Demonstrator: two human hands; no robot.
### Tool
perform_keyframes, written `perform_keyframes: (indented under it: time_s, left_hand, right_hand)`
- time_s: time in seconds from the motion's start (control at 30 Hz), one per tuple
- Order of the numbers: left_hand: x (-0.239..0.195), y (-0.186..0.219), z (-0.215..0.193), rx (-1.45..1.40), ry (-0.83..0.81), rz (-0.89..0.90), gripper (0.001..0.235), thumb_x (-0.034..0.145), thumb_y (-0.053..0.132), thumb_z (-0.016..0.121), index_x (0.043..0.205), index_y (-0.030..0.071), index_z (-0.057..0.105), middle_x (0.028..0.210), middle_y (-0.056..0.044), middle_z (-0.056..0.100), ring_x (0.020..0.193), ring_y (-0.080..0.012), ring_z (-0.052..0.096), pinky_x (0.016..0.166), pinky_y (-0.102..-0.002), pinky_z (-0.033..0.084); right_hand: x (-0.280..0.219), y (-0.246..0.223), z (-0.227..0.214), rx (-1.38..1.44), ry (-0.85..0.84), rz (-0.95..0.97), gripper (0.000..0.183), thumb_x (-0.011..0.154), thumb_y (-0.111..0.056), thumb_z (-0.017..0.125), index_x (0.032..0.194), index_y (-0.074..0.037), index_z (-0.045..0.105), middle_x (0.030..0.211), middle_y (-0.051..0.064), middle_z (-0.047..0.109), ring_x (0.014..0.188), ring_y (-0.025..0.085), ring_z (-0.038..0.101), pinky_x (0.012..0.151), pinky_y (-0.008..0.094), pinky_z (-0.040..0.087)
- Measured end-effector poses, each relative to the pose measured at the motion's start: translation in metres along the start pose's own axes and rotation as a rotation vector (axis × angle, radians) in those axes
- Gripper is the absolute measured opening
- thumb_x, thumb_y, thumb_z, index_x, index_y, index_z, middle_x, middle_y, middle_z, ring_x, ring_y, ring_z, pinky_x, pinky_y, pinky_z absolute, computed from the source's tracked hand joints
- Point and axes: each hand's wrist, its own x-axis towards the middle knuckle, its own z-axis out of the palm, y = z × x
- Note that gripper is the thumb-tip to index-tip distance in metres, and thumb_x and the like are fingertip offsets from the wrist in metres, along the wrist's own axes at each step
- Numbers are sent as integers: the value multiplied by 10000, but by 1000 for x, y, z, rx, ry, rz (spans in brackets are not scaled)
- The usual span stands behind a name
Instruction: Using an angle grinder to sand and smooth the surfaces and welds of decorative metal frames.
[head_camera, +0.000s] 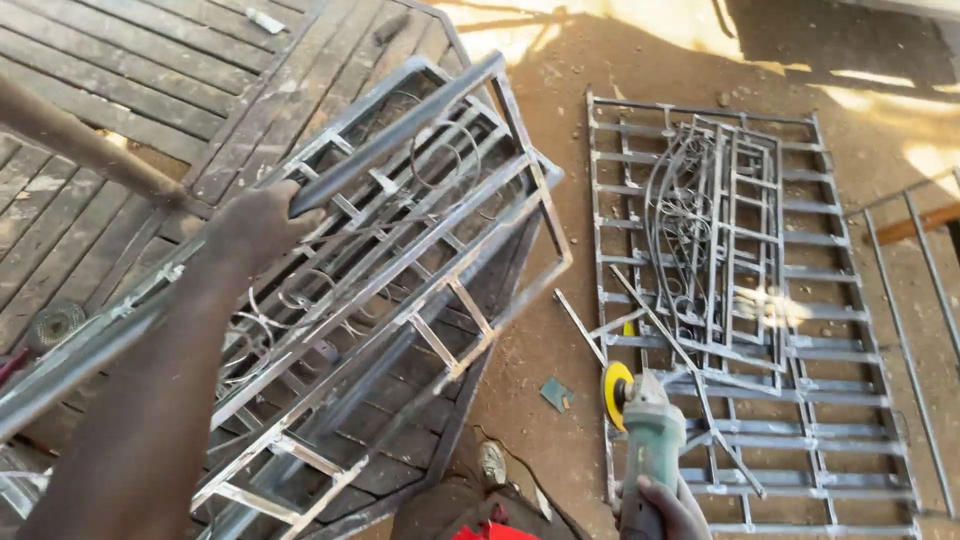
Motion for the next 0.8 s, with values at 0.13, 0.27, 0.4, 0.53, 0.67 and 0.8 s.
perform_keyframes:
  time_s: [0.13,0.27,0.4,0.53,0.67,0.8]
  left_hand:
    - [84,-66,51,-8,-13,-28,423,1104,507,482,1105,88,542,798,-82,644,596,-246,649,517,-368,576]
    - [131,-98,114,-152,-3,-81,408,1104,468,512,1055,64,539,955,-146,633,825,-377,647,662,-522,510]
    - [165,-133,203,-153,391,-45,286,998,337,726,988,54,683,1000,-182,686,897,-381,629,721,-508,533]
    - [101,-130,205,-352,748,-160,33,958,104,686,955,73,673,1111,-155,617,984,-400,568,836,-498,505]
    - [-20,-132,228,-344,723,-385,164,984,215,715,975,51,710,1050,-152,669,971,-359,626,775,-472,533]
    - [-143,-123,277,-385,486,-871,283,922,282,750,1120,96,670,1261,-113,625,1192,-304,512,956,-475,448]
  right_hand:
    - [53,17,25,-20,168,11,418,821,-35,680,1181,169,625,839,305,591,675,396,557,663,429,437]
    - [29,-46,98,-135,151,143,490,879,-40,609,1316,159,511,942,431,589,764,614,577,727,653,482]
    - [32,-72,129,-370,15,-38,486,818,-8,624,1246,205,537,906,469,631,708,592,606,647,633,499]
    - [22,-90,192,-411,-150,-145,502,807,-121,630,1203,173,535,703,476,599,527,531,564,429,542,432]
    - [70,-82,224,-505,-264,-158,441,842,-123,635,1176,154,561,856,357,652,650,451,612,517,510,481]
    - [59,-77,288,-663,-364,-113,471,788,-126,690,1202,41,541,854,255,613,655,361,596,553,452,488]
